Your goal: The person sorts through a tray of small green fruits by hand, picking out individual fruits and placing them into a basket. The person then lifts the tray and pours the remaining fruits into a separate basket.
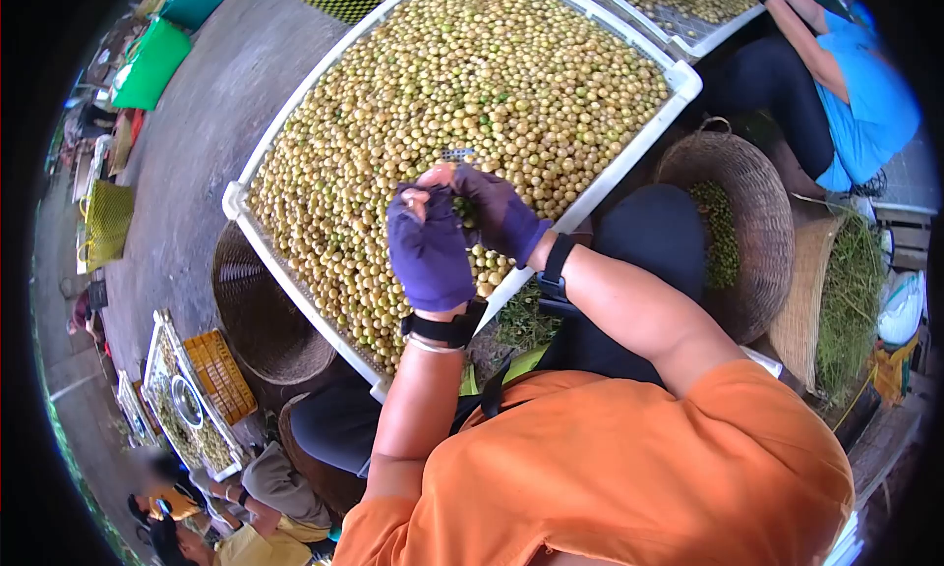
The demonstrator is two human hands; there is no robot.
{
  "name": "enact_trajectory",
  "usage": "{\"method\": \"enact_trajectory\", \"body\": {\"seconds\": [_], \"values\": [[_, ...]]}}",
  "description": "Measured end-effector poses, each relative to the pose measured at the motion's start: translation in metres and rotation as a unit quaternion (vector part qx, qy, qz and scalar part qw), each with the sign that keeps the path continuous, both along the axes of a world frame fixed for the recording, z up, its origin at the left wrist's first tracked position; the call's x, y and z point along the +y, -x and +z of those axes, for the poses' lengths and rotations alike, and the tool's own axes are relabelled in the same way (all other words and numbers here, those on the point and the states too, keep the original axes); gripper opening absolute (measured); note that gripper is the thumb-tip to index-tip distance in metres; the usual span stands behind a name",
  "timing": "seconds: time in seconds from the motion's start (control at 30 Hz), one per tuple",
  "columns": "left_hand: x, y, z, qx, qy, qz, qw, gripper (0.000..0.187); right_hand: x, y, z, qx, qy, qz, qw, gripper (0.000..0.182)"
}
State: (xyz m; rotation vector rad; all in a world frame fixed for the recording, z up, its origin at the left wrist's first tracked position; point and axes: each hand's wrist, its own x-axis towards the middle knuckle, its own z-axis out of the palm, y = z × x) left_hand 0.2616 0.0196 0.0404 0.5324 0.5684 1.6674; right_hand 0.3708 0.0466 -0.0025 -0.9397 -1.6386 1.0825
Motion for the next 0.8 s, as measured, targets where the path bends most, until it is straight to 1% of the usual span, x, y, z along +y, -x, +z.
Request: {"method": "enact_trajectory", "body": {"seconds": [0.03, 0.1, 0.13, 0.17, 0.2, 0.23, 0.27, 0.3, 0.33, 0.37, 0.4, 0.43, 0.47, 0.5, 0.53, 0.57, 0.63, 0.7, 0.73, 0.77, 0.8], "values": [[-0.003, -0.001, 0.005, 0.03, -0.025, -0.004, 0.999, 0.023, 0.0, -0.001, 0.002, -0.006, -0.01, 0.01, 1.0, 0.05], [-0.004, 0.003, 0.011, 0.025, 0.003, -0.002, 1.0, 0.023, 0.0, -0.004, 0.014, -0.017, -0.031, 0.03, 0.999, 0.05], [-0.008, 0.003, 0.015, 0.057, 0.001, -0.018, 0.998, 0.023, -0.002, -0.006, 0.018, -0.014, -0.036, 0.019, 0.999, 0.043], [-0.008, 0.0, 0.022, 0.05, -0.018, -0.026, 0.998, 0.022, -0.004, -0.008, 0.026, -0.01, -0.042, 0.01, 0.999, 0.035], [-0.009, -0.003, 0.026, 0.045, -0.038, -0.032, 0.998, 0.022, -0.007, -0.016, 0.035, 0.222, 0.196, 0.042, 0.954, 0.026], [-0.01, -0.005, 0.03, 0.039, -0.057, -0.036, 0.997, 0.021, -0.011, -0.024, 0.045, 0.43, 0.411, 0.069, 0.801, 0.017], [-0.012, -0.008, 0.033, 0.058, -0.03, -0.007, 0.998, 0.019, -0.009, -0.03, 0.043, 0.39, 0.337, 0.033, 0.857, 0.014], [-0.015, -0.007, 0.029, 0.069, -0.015, -0.024, 0.997, 0.018, -0.011, -0.045, 0.06, 0.43, 0.349, 0.043, 0.831, 0.015], [-0.019, -0.003, 0.02, 0.081, -0.001, -0.04, 0.996, 0.018, -0.016, -0.06, 0.077, 0.49, 0.315, 0.063, 0.81, 0.016], [-0.025, 0.0, 0.016, 0.092, 0.015, -0.054, 0.994, 0.018, -0.018, -0.084, 0.099, 0.477, 0.295, 0.065, 0.825, 0.018], [-0.034, -0.001, 0.018, 0.218, 0.041, -0.066, 0.973, 0.017, -0.019, -0.111, 0.1, 0.521, 0.267, 0.046, 0.81, 0.018], [-0.046, 0.003, 0.017, 0.388, 0.0, -0.098, 0.916, 0.018, -0.03, -0.135, 0.12, 0.545, 0.236, 0.042, 0.804, 0.018], [-0.059, 0.003, 0.012, 0.44, 0.056, -0.116, 0.889, 0.021, -0.043, -0.163, 0.123, 0.534, 0.179, 0.012, 0.826, 0.019], [-0.073, 0.001, 0.001, 0.436, 0.108, -0.158, 0.879, 0.017, -0.057, -0.19, 0.125, 0.521, 0.123, -0.022, 0.844, 0.022], [-0.088, -0.002, -0.012, 0.452, 0.069, -0.162, 0.874, 0.01, -0.071, -0.22, 0.125, 0.504, 0.112, -0.025, 0.856, 0.023], [-0.091, 0.002, -0.006, 0.556, -0.042, -0.203, 0.805, 0.007, -0.085, -0.252, 0.124, 0.486, 0.101, -0.027, 0.868, 0.024], [-0.105, 0.002, -0.004, 0.688, -0.085, -0.28, 0.664, 0.004, -0.127, -0.303, 0.102, 0.428, 0.114, -0.185, 0.877, 0.025], [-0.117, 0.003, -0.014, 0.761, -0.165, -0.321, 0.539, 0.01, -0.16, -0.341, 0.067, 0.355, 0.156, -0.373, 0.843, 0.027], [-0.122, 0.004, -0.022, 0.79, -0.201, -0.338, 0.47, 0.013, -0.181, -0.371, 0.037, 0.315, 0.186, -0.405, 0.838, 0.033], [-0.127, 0.004, -0.031, 0.798, -0.206, -0.32, 0.468, 0.016, -0.196, -0.392, 0.016, 0.273, 0.215, -0.435, 0.831, 0.039], [-0.134, 0.005, -0.041, 0.805, -0.211, -0.303, 0.464, 0.018, -0.201, -0.394, 0.014, 0.224, 0.236, -0.458, 0.827, 0.04]]}}
